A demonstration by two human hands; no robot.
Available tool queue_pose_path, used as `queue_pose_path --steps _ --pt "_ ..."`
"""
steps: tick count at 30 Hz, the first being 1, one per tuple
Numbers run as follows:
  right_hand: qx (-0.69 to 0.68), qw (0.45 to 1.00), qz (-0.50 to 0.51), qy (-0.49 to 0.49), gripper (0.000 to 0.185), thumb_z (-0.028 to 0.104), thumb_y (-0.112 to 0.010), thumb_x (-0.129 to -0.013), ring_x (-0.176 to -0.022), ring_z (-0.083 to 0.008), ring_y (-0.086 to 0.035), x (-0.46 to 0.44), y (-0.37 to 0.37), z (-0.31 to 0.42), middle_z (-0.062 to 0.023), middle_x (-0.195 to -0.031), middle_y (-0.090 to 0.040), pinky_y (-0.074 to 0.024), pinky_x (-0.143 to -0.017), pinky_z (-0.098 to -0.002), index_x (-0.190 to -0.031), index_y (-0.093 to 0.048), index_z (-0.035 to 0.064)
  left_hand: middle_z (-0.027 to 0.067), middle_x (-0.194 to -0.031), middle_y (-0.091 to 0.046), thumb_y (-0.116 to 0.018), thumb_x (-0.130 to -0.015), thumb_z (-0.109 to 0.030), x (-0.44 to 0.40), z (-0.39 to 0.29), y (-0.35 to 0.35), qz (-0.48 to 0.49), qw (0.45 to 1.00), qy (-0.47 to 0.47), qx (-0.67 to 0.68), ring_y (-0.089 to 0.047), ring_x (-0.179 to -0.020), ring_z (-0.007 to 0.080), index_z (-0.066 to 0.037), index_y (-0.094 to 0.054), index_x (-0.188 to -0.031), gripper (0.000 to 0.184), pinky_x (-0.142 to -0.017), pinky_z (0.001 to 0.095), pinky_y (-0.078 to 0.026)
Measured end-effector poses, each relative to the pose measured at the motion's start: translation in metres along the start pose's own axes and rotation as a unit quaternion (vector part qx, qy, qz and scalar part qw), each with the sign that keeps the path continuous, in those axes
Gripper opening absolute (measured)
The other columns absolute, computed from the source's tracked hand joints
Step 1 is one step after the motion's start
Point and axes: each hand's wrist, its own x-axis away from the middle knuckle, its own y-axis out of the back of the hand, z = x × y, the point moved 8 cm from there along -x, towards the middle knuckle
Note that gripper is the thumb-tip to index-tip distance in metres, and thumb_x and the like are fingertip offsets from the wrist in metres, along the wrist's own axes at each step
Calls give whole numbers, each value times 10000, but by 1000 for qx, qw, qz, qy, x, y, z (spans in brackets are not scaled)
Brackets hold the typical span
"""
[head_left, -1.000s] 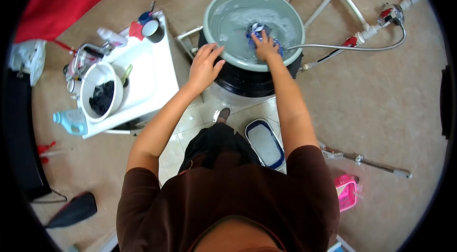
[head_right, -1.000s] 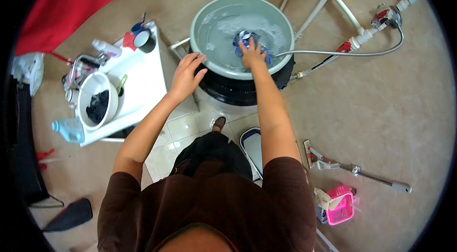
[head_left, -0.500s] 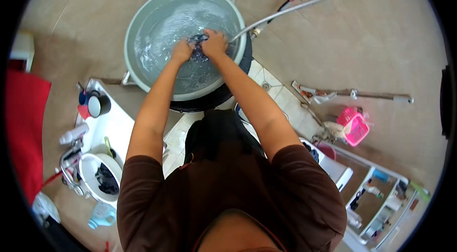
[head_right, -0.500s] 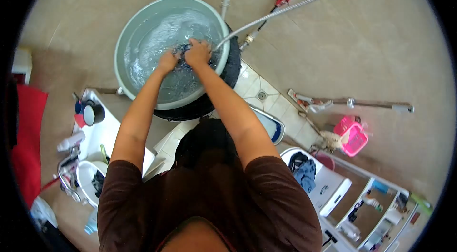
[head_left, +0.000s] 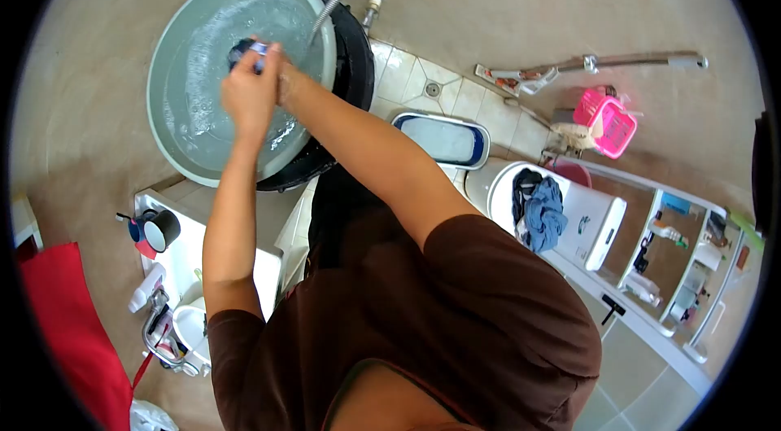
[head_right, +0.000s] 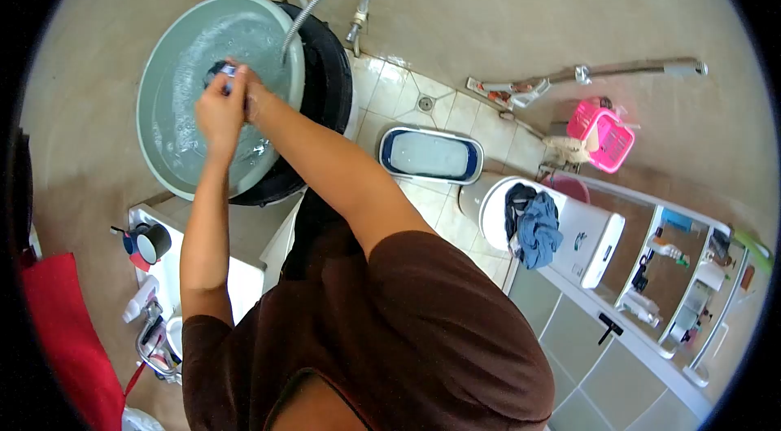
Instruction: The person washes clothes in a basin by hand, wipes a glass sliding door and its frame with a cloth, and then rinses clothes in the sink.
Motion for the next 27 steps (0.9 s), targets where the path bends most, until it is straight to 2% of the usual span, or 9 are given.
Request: queue_pose_path --steps 4,9,11,15,17,19,21,22,27 --pt "292 900 -268 182 490 486 -515 -904 -850 -303 -639 24 -4 15 -173 -948 -651 -509 -772 -418 -931 -604 4 196 -787 -679 -521 -879 -578 -29 64 -6 -20 996 54 -72 -663 -749 394 -141 -734 -915 487 -648 458 -509" --pt "762 523 -302 234 424 380 -607 -866 -1076 -317 -564 51 -49 38 -131 -1177 -586 -421 -924 -470 -1200 -567 123 253 -955 -670 -460 -937 -515 -32 134 -16 13 988 106 -110 -645 -899 416 -88 -583 -1233 534 -798 495 -489" --pt "851 421 -283 136 477 381 -606 -865 -1215 -326 -460 50 -47 25 -120 -1297 -493 -339 -1010 -540 -1294 -507 198 309 -1312 -475 -451 -937 -509 -30 139 -27 7 991 65 -115 -491 -1196 435 -34 -394 -1397 663 -987 490 -394" --pt "829 470 -295 -74 466 384 -356 -980 -1326 -313 -388 38 -9 5 -136 -1402 -443 -299 -1085 -489 -1366 -461 145 363 -1359 -409 -475 -889 -601 -9 161 -84 124 982 144 15 -412 -1282 458 57 -201 -1462 915 -1083 444 -319" --pt "833 469 -275 -106 491 392 -348 -990 -1290 -289 -438 15 38 -7 -132 -1384 -466 -338 -1067 -458 -1381 -440 110 328 -1241 -534 -544 -885 -528 -4 203 -113 80 961 226 134 -532 -1171 413 78 -367 -1367 794 -1005 438 -386" --pt "602 739 -303 -2 494 407 -347 -996 -1217 -290 -506 0 66 -8 -151 -1320 -516 -409 -1005 -461 -1327 -460 59 296 -1162 -601 -562 -891 -483 5 199 -113 151 908 325 216 -596 -1089 383 68 -498 -1269 671 -935 440 -435" --pt "226 920 -317 -38 539 483 -315 -1001 -1159 -281 -553 7 54 -13 -137 -1233 -576 -467 -943 -468 -1259 -511 53 248 -1042 -656 -553 -901 -452 6 135 -55 -5 963 202 176 -646 -937 375 4 -619 -1071 491 -806 442 -481" --pt "176 936 -301 -50 557 514 -319 -993 -1147 -283 -558 19 32 -8 -136 -1207 -589 -465 -947 -466 -1244 -523 60 160 -885 -662 -593 -910 -366 1 110 -42 -2 982 129 136 -627 -783 231 -10 -629 -1018 374 -702 358 -475" --pt "17 993 28 -109 571 578 -373 -960 -1088 -299 -577 31 -39 -9 -135 -1164 -606 -459 -951 -483 -1189 -565 92 163 -764 -683 -558 -908 -442 23 -28 21 53 997 -18 45 -654 -719 392 -118 -649 -1032 359 -661 446 -496"
